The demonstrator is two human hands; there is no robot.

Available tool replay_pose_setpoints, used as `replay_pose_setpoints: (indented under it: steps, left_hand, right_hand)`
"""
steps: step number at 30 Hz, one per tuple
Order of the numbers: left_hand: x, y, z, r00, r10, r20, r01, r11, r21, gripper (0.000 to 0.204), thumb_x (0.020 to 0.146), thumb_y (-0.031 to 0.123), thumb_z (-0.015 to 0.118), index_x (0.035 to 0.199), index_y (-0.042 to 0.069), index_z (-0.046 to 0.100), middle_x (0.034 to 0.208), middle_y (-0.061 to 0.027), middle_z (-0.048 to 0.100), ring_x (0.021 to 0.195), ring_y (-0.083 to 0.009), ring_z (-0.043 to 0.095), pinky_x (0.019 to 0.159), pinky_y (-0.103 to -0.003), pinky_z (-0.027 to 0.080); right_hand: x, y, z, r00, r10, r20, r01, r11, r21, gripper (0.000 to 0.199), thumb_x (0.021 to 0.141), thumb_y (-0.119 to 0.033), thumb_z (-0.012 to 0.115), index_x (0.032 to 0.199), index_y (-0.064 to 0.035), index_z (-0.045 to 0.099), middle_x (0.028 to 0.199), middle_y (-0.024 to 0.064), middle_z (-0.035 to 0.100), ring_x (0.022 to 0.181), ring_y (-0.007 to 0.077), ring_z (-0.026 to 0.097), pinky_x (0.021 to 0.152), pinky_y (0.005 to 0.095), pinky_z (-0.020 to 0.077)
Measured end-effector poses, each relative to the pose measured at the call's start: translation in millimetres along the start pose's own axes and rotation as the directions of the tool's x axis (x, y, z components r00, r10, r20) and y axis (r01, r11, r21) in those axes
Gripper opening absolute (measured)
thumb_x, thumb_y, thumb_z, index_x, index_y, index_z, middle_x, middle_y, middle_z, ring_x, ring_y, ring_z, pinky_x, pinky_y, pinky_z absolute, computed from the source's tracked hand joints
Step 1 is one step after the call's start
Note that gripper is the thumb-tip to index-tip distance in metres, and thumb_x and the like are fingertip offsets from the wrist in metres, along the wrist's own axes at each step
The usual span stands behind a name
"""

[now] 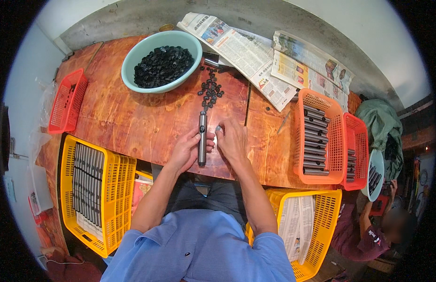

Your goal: The person repeatedly picks small dark seeds from a bowl and places them into a cylindrical metal tool on a wooden table. The person then removes the filled tool and places it into a yellow basket. This cycle is repeated multiple times.

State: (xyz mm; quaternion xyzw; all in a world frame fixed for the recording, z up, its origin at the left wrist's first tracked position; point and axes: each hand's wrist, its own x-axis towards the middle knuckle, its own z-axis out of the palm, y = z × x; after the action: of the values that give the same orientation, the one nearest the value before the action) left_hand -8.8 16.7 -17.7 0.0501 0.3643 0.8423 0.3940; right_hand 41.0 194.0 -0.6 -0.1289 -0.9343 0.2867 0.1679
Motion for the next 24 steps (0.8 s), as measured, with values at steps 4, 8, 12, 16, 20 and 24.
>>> replay_pose_setpoints:
  steps: [4,8,12,16,20,24]
  left_hand:
    - [0,-1,0,1.000,0.006,-0.004,-0.006,1.000,0.008,0.046,0.106,0.016,0.053,0.146,-0.007,0.043,0.123,-0.0212,0.065,0.103,-0.0272,0.068,0.092,-0.040,0.058]
    - [1,-3,-2,1.000,0.015,-0.003,-0.015,1.000,-0.005,0.045,0.106,0.015,0.054,0.144,-0.006,0.044,0.122,-0.0206,0.064,0.102,-0.0275,0.068,0.091,-0.041,0.058]
    - [0,-2,2,1.000,0.025,-0.010,-0.025,1.000,-0.014,0.044,0.106,0.015,0.055,0.143,-0.006,0.045,0.121,-0.0199,0.064,0.101,-0.0276,0.068,0.091,-0.041,0.058]
    - [1,-1,-1,1.000,0.018,0.005,-0.018,1.000,-0.008,0.044,0.106,0.014,0.055,0.144,-0.006,0.045,0.121,-0.0196,0.064,0.101,-0.0278,0.067,0.090,-0.041,0.059]
    - [1,-5,-8,1.000,-0.010,0.027,0.010,0.999,-0.030,0.047,0.108,0.013,0.052,0.151,-0.002,0.039,0.126,-0.0144,0.063,0.106,-0.0237,0.067,0.094,-0.039,0.058]
    - [0,-2,0,1.000,0.013,0.008,-0.013,0.999,-0.029,0.045,0.108,0.013,0.054,0.149,-0.002,0.043,0.127,-0.0140,0.062,0.113,-0.0225,0.065,0.099,-0.038,0.056]
  right_hand:
    - [0,2,1,0.999,-0.024,-0.024,0.024,1.000,-0.008,0.021,0.083,-0.014,0.075,0.102,-0.0047,0.073,0.093,0.0142,0.066,0.091,0.0342,0.064,0.083,0.0443,0.0444]
    - [0,5,4,0.997,-0.062,-0.039,0.062,0.998,0.004,0.021,0.084,-0.013,0.074,0.103,-0.0052,0.073,0.094,0.0138,0.067,0.092,0.0338,0.064,0.083,0.0441,0.0448]
    - [-2,7,4,0.999,-0.053,-0.001,0.053,0.998,0.040,0.021,0.084,-0.013,0.072,0.104,-0.0054,0.071,0.099,0.0153,0.064,0.099,0.0366,0.062,0.086,0.0465,0.0439]
    - [-1,6,2,0.997,-0.063,-0.035,0.065,0.996,0.057,0.021,0.083,-0.012,0.074,0.103,-0.0048,0.072,0.097,0.0147,0.065,0.094,0.0346,0.064,0.084,0.0443,0.0453]
    - [-4,-8,-8,0.994,-0.081,-0.072,0.097,0.961,0.259,0.022,0.082,-0.011,0.076,0.102,-0.0050,0.073,0.094,0.0116,0.067,0.089,0.0304,0.066,0.082,0.0405,0.0469]
    - [-6,-23,-15,0.951,-0.293,-0.100,0.307,0.934,0.181,0.023,0.083,-0.011,0.076,0.105,-0.0059,0.072,0.095,0.0099,0.067,0.087,0.0290,0.066,0.082,0.0396,0.0464]
